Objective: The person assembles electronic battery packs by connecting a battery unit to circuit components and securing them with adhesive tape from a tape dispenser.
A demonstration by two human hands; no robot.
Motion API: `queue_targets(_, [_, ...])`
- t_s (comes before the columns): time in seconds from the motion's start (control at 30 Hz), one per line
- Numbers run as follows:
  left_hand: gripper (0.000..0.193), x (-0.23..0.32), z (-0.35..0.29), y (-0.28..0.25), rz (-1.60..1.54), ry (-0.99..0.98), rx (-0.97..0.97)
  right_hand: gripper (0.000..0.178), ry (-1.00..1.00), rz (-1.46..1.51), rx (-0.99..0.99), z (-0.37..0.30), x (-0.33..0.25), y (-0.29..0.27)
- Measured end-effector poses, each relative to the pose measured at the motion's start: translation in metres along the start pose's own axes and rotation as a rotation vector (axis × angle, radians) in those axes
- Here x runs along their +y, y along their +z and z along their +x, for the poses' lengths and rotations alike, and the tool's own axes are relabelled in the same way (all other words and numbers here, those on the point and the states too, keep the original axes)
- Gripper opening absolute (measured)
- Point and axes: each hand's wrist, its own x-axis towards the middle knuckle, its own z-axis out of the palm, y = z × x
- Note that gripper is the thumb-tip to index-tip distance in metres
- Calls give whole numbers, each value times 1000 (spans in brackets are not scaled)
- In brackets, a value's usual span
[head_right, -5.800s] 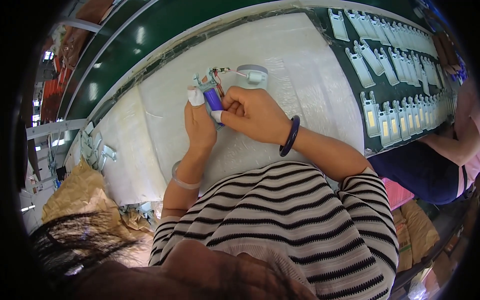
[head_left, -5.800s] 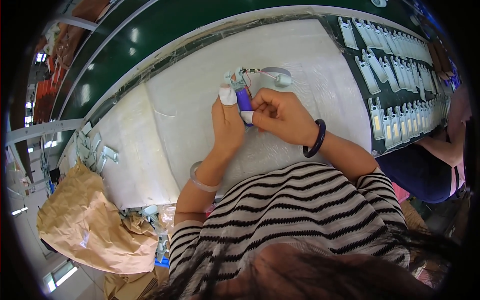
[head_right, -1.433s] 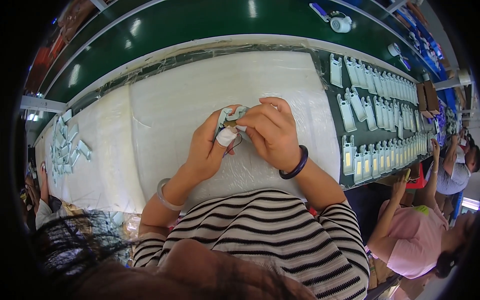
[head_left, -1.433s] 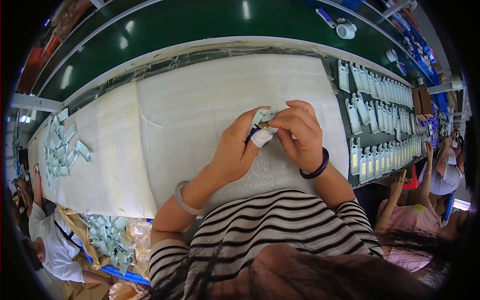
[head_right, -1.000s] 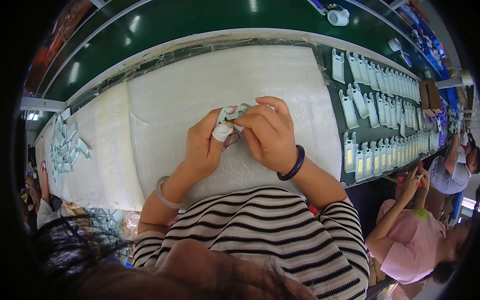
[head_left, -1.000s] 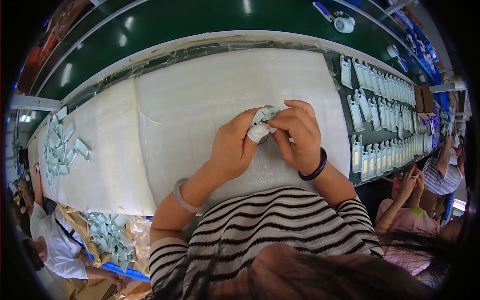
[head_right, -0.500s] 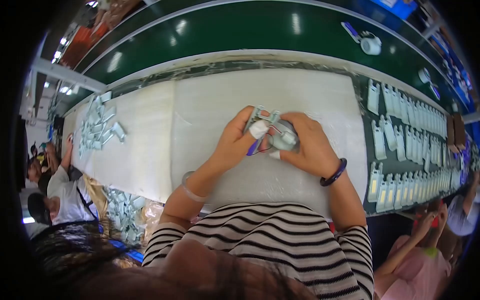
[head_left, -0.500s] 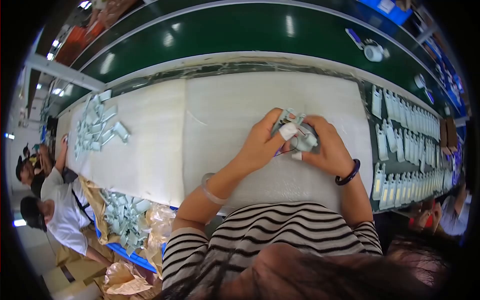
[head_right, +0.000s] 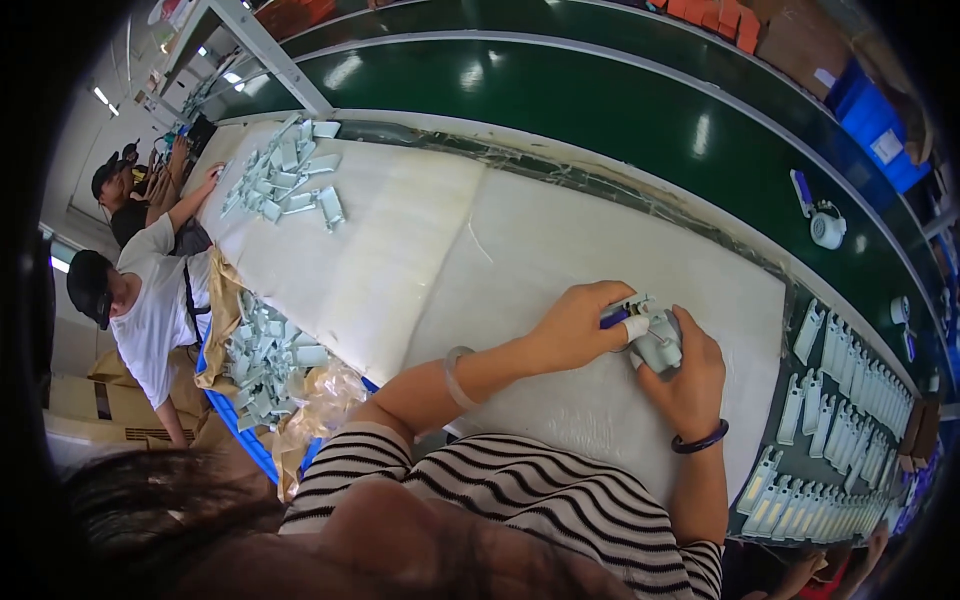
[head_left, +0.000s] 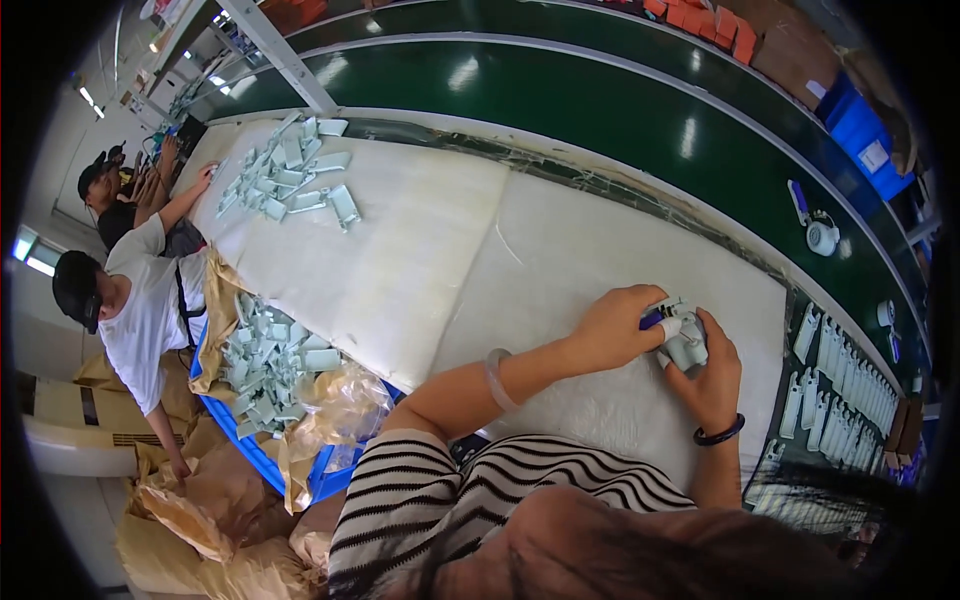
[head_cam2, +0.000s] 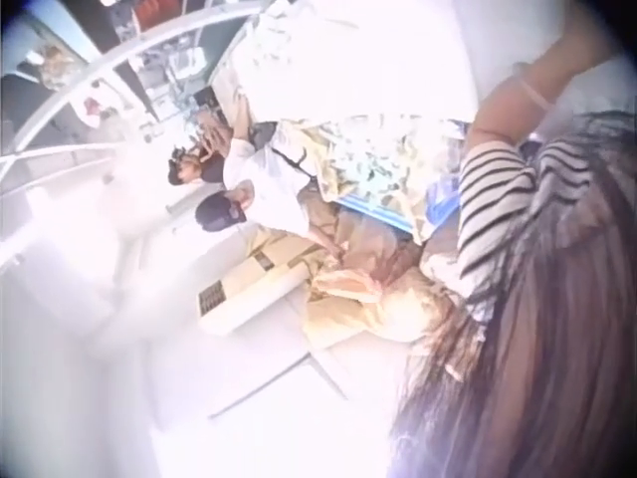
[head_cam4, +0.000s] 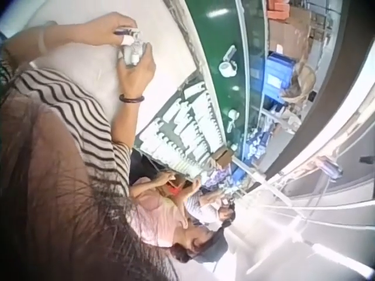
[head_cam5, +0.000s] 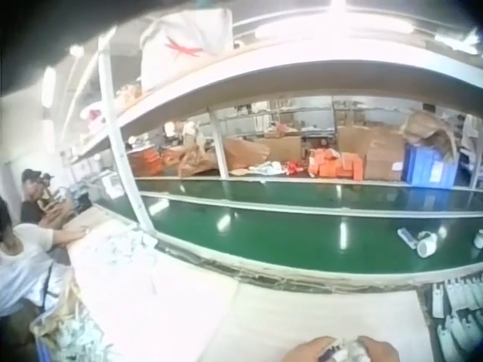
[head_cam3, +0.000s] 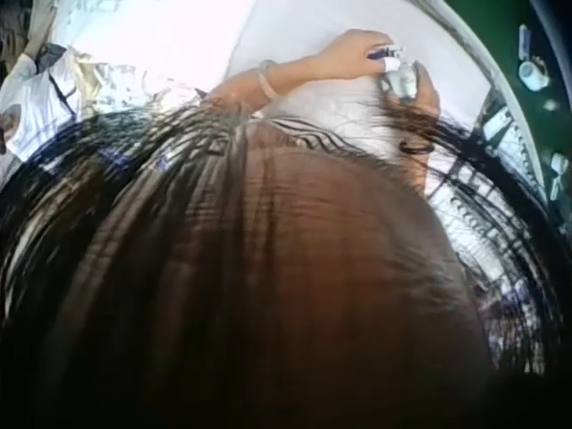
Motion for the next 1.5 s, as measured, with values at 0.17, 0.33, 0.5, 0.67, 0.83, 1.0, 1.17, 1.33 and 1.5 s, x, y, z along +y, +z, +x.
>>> queue_targets(0.17, [29,1,0,-2,67,67,11,70,-41,-1,50,2,2,1])
queue_targets(0.33, [26,4,-2,1,-164,-137,-110,71,-29,14,103,-1,4,2])
queue_targets(0.5, [22,4,-7,2,-261,-144,-57,71,0,25,110,-7,3,2])
queue_targets(0.67, [19,3,5,0,-360,-349,-152,67,49,-19,88,-1,7,1])
queue_targets(0.83, [17,9,4,-8,-461,-327,-90,62,-37,-1,115,7,1,-6])
queue_targets(1.0, [16,6,4,-1,-458,-322,-156,67,-62,-31,214,3,14,-1])
queue_targets(1.17, [19,2,-2,0,-410,-243,-147,65,-41,-35,218,-2,12,-3])
queue_targets(1.33, [21,1,-1,-2,-424,-257,-168,65,-71,-29,234,0,10,-6])
queue_targets(1.5, [23,1,1,-4,-397,-192,-178,67,-70,-62,246,2,10,-7])
